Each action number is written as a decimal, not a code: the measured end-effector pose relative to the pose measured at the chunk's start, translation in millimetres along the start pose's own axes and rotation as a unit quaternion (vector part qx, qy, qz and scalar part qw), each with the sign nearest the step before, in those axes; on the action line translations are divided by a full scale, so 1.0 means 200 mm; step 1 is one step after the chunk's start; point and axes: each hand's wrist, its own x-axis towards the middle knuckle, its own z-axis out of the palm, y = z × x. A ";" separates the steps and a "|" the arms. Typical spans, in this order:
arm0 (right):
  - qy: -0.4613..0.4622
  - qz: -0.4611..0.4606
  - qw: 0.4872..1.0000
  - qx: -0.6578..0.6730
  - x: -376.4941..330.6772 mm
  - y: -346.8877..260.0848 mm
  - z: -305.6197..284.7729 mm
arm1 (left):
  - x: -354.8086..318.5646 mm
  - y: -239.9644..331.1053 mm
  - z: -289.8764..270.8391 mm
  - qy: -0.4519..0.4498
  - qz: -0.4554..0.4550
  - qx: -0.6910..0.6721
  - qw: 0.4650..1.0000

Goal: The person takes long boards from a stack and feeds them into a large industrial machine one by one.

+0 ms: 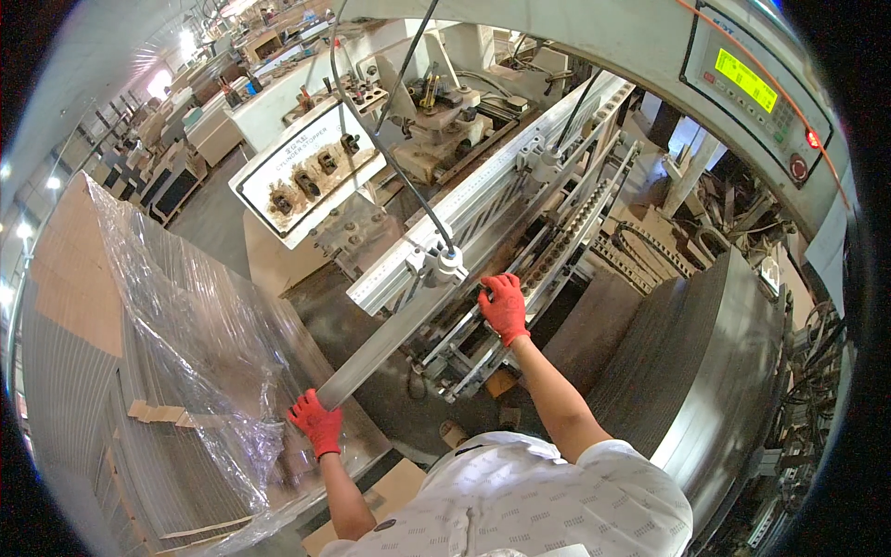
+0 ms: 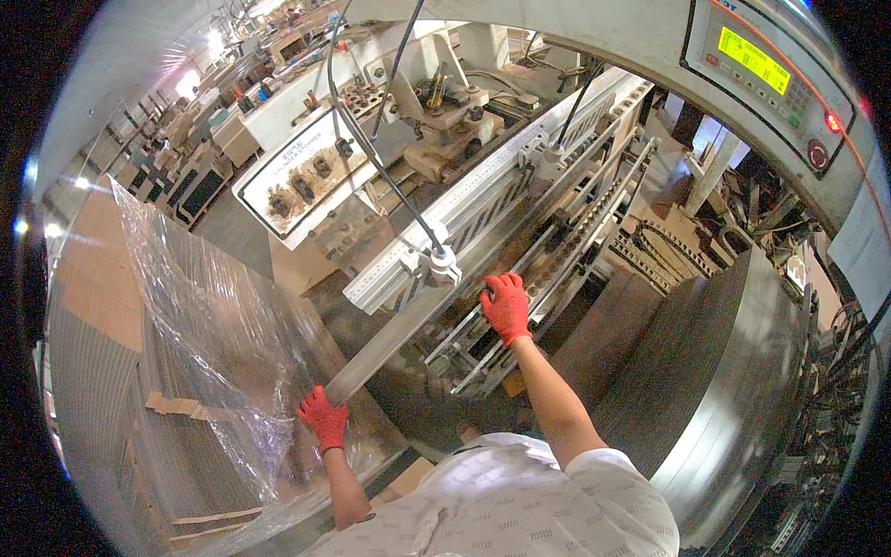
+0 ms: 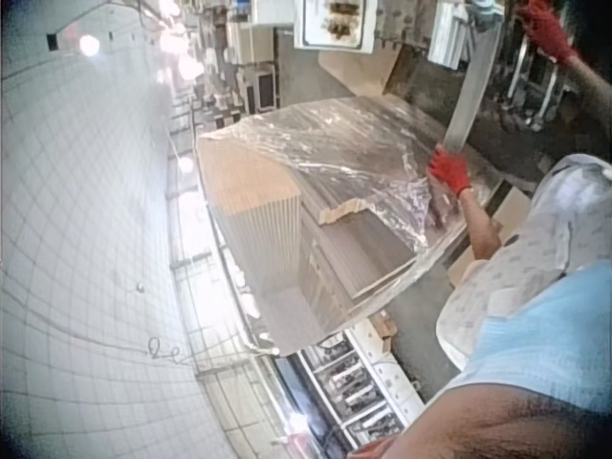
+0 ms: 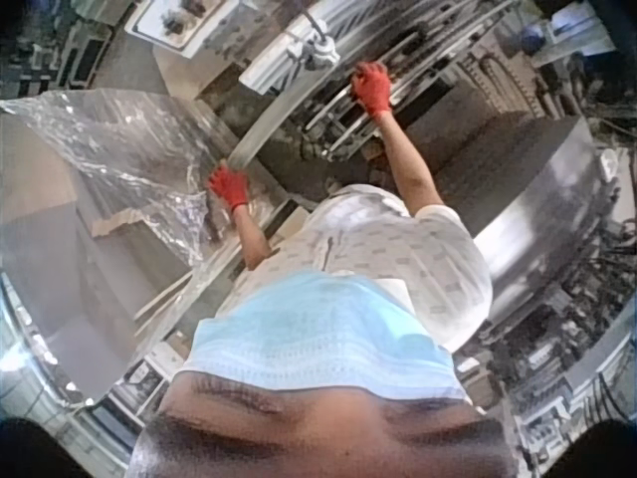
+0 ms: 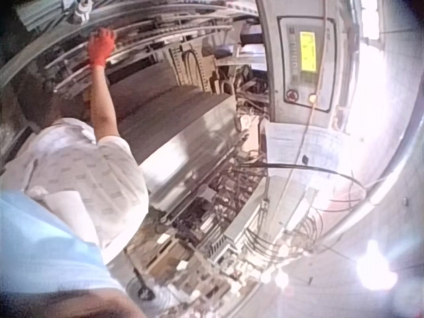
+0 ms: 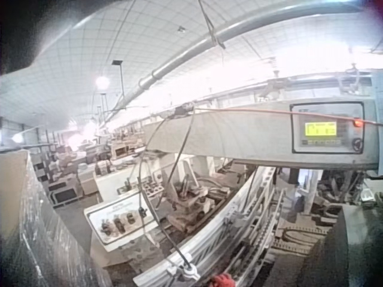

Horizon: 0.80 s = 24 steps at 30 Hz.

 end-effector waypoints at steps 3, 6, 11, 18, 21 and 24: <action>-0.005 0.006 1.000 0.008 0.00 0.00 0.00 | 0.00 0.00 0.01 0.019 0.005 0.004 1.000; -0.004 0.002 1.000 0.008 0.00 -0.01 -0.01 | -0.01 0.00 0.00 0.026 0.007 -0.001 1.000; 0.008 0.005 1.000 0.009 0.00 -0.01 -0.01 | -0.02 0.00 -0.02 0.030 0.018 0.003 0.999; 0.006 0.000 1.000 0.016 0.00 0.01 -0.01 | -0.01 0.01 -0.03 0.032 0.021 0.004 0.999; -0.007 0.007 1.000 0.015 0.00 0.00 -0.01 | -0.02 0.01 -0.02 0.035 0.024 0.003 0.999; -0.016 0.018 1.000 0.013 0.00 0.00 -0.02 | -0.02 -0.03 0.00 0.037 0.037 -0.010 0.999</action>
